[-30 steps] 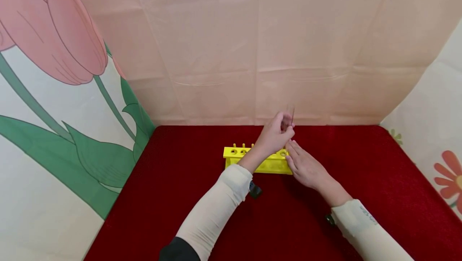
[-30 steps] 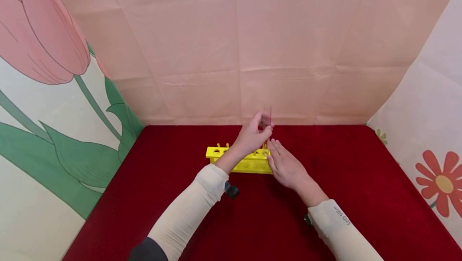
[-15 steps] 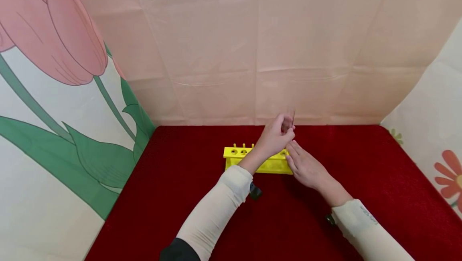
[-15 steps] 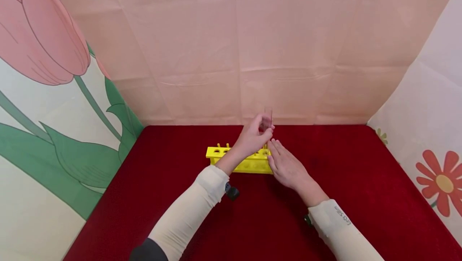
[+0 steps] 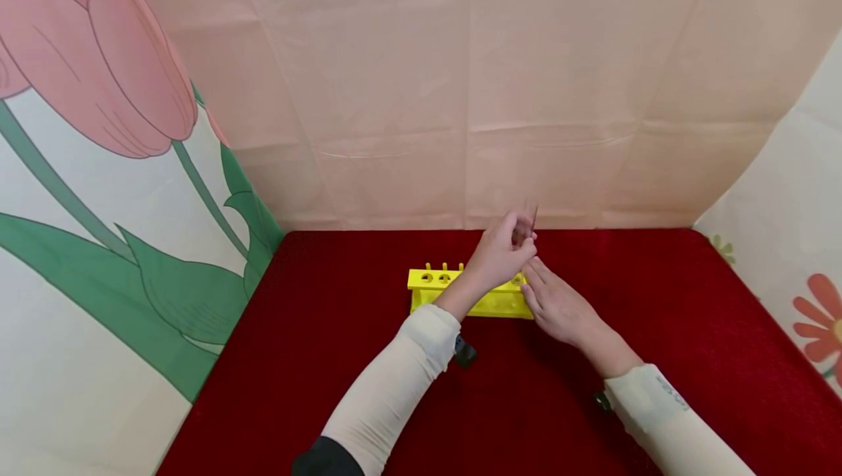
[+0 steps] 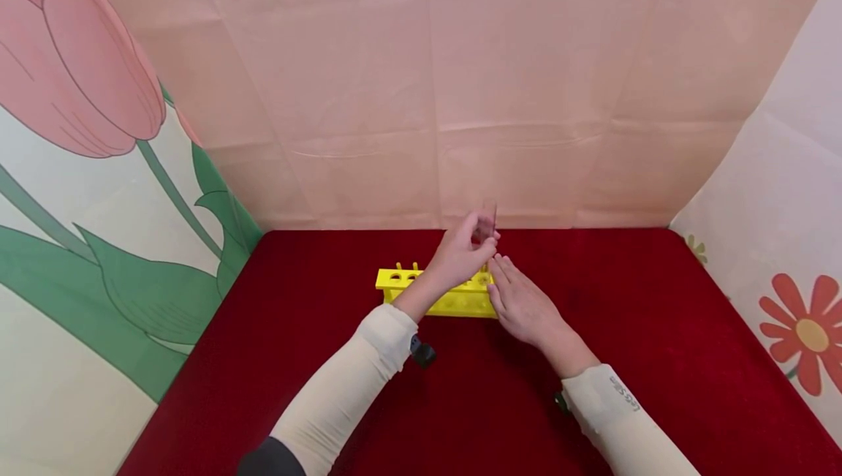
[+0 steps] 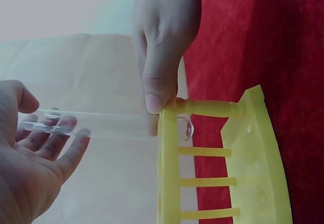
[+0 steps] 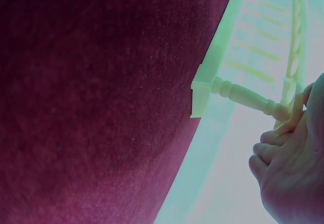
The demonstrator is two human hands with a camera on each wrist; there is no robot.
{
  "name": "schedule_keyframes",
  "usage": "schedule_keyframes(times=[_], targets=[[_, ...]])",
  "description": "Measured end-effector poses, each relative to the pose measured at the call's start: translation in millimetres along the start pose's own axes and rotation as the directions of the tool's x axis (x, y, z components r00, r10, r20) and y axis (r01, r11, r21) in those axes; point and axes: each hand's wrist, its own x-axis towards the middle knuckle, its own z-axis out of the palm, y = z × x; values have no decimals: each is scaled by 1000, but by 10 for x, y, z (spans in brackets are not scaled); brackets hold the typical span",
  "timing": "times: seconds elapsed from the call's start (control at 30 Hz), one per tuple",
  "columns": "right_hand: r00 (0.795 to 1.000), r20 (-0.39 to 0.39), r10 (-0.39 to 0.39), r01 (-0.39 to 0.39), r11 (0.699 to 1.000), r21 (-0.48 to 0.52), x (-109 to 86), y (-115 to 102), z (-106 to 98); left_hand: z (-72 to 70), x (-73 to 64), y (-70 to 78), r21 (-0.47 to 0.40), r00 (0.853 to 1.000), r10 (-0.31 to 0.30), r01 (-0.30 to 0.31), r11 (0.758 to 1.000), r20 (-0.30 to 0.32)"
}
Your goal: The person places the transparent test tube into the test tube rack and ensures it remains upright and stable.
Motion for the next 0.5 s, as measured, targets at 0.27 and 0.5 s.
schedule_keyframes(times=[0.27, 0.5], targets=[[1000, -4, 1, 0, 1000, 10, 1, -8, -9, 22, 1, -41, 13, 1000, 11, -11, 1000, -1], [1000, 2, -1, 1, 1000, 15, 8, -25, -19, 46, 1, -96, 10, 1000, -16, 16, 1000, 4]])
